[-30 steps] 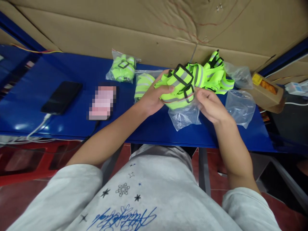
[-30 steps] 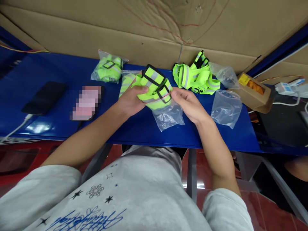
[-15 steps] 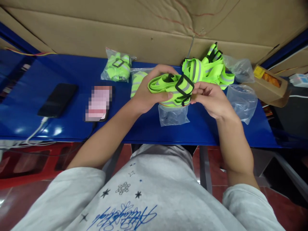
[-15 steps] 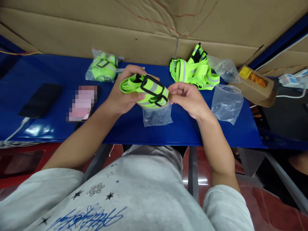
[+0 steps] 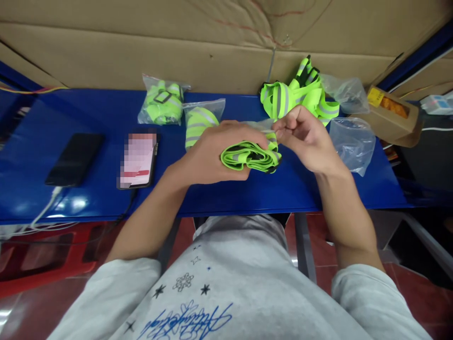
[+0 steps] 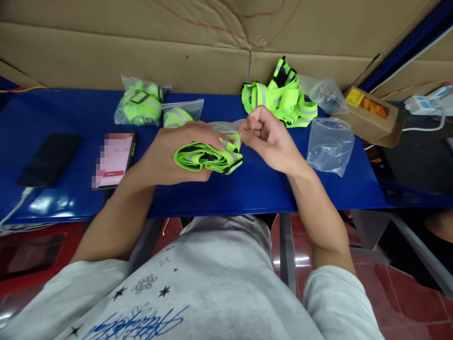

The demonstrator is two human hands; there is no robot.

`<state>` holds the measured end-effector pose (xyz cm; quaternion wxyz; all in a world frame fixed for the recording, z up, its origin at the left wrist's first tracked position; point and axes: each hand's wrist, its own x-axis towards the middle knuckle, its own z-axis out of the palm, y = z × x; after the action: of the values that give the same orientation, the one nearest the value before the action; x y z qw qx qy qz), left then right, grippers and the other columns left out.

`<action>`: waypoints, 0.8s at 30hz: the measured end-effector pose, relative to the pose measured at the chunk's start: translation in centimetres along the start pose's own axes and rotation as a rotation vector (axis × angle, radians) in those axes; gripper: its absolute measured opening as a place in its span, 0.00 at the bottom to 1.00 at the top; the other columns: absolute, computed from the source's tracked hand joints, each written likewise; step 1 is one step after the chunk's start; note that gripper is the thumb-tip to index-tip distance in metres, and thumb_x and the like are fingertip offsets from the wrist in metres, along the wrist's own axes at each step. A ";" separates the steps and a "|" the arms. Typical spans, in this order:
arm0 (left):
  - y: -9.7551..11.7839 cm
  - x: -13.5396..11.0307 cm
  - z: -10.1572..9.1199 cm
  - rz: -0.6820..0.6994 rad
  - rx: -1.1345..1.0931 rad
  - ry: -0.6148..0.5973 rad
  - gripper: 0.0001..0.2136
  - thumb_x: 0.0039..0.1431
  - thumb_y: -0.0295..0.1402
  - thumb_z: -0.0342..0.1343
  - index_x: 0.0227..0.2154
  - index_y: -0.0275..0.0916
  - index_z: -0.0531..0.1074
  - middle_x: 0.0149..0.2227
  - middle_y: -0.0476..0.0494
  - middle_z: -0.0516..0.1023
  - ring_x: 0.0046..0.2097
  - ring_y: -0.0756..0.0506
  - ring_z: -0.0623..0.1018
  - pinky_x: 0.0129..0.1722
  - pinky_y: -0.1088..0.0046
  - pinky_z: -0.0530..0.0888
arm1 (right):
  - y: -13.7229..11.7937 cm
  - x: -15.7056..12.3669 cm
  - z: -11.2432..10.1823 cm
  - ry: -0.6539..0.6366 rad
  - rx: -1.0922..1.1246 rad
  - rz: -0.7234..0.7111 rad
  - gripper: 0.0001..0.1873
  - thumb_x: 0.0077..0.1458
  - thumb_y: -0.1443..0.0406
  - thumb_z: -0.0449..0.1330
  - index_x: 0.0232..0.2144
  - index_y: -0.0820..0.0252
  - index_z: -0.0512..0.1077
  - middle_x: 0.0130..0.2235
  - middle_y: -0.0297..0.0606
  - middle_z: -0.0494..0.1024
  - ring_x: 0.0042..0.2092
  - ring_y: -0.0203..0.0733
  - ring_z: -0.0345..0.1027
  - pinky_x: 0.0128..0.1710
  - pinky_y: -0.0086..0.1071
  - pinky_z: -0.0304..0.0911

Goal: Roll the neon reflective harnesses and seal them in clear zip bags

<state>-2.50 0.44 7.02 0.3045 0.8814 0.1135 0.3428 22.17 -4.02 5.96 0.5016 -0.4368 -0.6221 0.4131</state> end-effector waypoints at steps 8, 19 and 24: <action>-1.4 -0.2 2.0 0.020 0.212 0.045 0.21 0.57 0.30 0.64 0.53 0.55 0.76 0.59 0.49 0.80 0.62 0.37 0.78 0.72 0.44 0.60 | 0.3 -0.8 1.4 0.135 -0.367 -0.215 0.18 0.69 0.46 0.57 0.35 0.49 0.61 0.43 0.40 0.73 0.51 0.49 0.68 0.58 0.49 0.66; -0.4 0.7 3.2 -0.159 -0.048 0.185 0.07 0.62 0.40 0.66 0.43 0.53 0.80 0.52 0.49 0.81 0.65 0.38 0.76 0.77 0.46 0.52 | 0.1 -0.4 1.7 0.248 -0.181 -0.090 0.23 0.62 0.39 0.60 0.40 0.47 0.63 0.46 0.38 0.73 0.54 0.50 0.69 0.51 0.45 0.69; -2.1 0.3 4.1 -0.147 -0.027 0.169 0.09 0.62 0.41 0.66 0.44 0.51 0.81 0.52 0.48 0.82 0.63 0.37 0.77 0.75 0.45 0.59 | 0.4 -0.2 2.7 0.106 0.122 0.149 0.30 0.56 0.38 0.65 0.52 0.43 0.67 0.50 0.35 0.75 0.52 0.45 0.73 0.49 0.39 0.73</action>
<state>0.50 0.33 3.55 0.3298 0.8347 0.1985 0.3940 19.62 -4.30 5.16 0.5272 -0.4716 -0.5344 0.4627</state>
